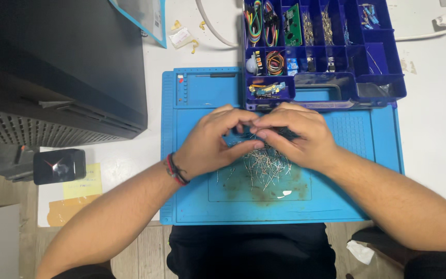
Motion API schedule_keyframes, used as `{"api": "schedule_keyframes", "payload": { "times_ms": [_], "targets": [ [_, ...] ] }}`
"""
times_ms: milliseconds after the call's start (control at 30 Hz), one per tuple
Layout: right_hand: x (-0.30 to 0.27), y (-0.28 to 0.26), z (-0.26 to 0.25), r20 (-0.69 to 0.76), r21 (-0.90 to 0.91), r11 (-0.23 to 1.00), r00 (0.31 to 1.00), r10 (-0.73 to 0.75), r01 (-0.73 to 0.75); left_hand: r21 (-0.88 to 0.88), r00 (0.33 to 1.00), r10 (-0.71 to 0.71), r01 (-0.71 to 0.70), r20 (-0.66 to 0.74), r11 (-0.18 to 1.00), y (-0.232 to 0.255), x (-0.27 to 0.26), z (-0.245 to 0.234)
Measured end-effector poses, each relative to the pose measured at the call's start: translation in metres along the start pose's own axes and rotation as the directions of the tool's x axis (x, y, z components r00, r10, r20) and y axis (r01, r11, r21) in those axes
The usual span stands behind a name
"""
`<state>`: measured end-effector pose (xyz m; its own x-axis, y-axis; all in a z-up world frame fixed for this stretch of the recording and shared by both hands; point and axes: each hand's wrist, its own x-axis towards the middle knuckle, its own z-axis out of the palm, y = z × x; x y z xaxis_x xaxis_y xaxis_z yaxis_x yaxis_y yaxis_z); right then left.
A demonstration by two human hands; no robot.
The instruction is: The person picks up small electronic components from a pile on a blue mat and places them into a compartmentalized blue organizer box. The hands repeatedly select items from the pile and sort them into specific sections of the box.
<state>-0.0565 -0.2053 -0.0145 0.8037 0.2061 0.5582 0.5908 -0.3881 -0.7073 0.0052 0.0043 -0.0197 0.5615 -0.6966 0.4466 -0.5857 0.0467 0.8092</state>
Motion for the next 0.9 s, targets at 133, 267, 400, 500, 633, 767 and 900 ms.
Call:
{"api": "schedule_keyframes", "payload": {
  "times_ms": [133,267,400,500,633,767,900],
  "targets": [
    [0.002,-0.005,0.0,-0.027,0.07,0.997,0.999,-0.022,0.024,-0.101,0.996,-0.074,0.069,-0.051,0.992,-0.001,-0.004,0.008],
    [0.003,-0.007,0.001,-0.034,0.112,0.993,0.999,-0.017,0.021,-0.155,0.991,-0.103,0.088,-0.091,0.984,-0.005,-0.005,0.01],
    [0.001,-0.005,-0.002,-0.035,0.094,0.995,0.999,-0.03,0.033,-0.141,0.993,-0.071,0.057,-0.098,0.988,-0.005,-0.004,0.009],
    [0.002,-0.007,-0.002,-0.052,0.075,0.996,0.997,-0.049,0.053,-0.046,0.994,-0.022,0.017,-0.11,0.999,-0.001,-0.003,0.008],
    [0.003,-0.006,-0.004,-0.067,0.033,0.996,0.995,-0.076,0.078,0.043,0.994,0.024,-0.02,-0.11,0.999,0.004,0.001,0.005],
    [0.002,-0.003,-0.006,-0.074,0.03,0.998,0.996,-0.055,0.057,0.103,0.992,0.037,-0.025,-0.122,0.994,0.006,0.002,0.003],
    [0.001,-0.002,-0.005,-0.022,0.014,1.0,1.0,-0.016,0.016,0.128,0.99,0.063,-0.047,-0.124,0.991,0.01,0.003,0.001]
  ]
}}
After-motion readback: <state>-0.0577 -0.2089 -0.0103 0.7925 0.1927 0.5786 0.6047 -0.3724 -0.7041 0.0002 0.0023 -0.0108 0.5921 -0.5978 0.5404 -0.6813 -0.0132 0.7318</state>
